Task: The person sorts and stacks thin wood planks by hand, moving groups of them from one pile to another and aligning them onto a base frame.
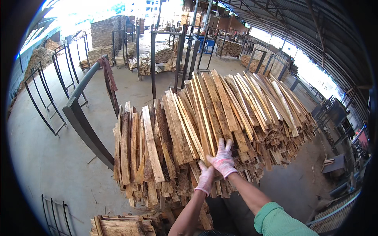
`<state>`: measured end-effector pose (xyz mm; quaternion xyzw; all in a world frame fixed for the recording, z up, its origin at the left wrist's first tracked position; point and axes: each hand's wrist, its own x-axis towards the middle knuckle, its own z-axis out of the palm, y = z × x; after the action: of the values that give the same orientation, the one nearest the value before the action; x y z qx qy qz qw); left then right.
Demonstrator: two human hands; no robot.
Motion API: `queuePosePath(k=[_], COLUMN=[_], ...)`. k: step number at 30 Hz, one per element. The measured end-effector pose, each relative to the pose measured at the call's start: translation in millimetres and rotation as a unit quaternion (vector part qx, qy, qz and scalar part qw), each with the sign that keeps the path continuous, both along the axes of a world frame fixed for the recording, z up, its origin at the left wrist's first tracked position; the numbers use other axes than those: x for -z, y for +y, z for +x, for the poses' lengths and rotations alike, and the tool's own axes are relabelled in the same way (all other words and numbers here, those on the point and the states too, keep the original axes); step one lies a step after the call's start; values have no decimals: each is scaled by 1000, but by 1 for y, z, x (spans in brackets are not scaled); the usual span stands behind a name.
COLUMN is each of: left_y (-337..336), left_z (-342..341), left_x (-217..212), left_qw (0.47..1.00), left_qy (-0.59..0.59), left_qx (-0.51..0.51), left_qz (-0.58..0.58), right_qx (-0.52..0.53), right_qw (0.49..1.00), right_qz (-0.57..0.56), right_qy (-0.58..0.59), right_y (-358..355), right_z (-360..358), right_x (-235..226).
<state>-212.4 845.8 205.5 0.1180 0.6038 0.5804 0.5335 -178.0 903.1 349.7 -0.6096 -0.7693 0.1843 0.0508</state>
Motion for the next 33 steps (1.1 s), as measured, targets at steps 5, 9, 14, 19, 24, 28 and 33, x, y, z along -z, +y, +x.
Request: queuePosePath(k=[5,9,14,19,24,28,33], left_y=[-23,-88,-155,-119,-72,-91,-203], left_z=[8,12,-21,-53,-45,-41,-24], left_x=[-30,-52,-20,-78,-35,-53,-61], left_qw=[993,998,989,994,997,993,986], left_qy=[-92,-60,-124,-74,63,-73,-104], left_qx=[-9,14,51,73,31,54,127], left_qz=[77,-14,59,18,19,76,-35], right_qx=[17,-12,-152,14,134,134,-34], right_qw=[997,989,972,974,979,981,903], right_qz=[-48,-67,-156,-73,-44,-97,-245], right_qy=[50,130,88,216,144,100,350], right_y=[-18,-56,-103,10,12,5,-100], right_z=[1,21,56,70,1,5,85], right_x=[5,28,9,39,71,79,89])
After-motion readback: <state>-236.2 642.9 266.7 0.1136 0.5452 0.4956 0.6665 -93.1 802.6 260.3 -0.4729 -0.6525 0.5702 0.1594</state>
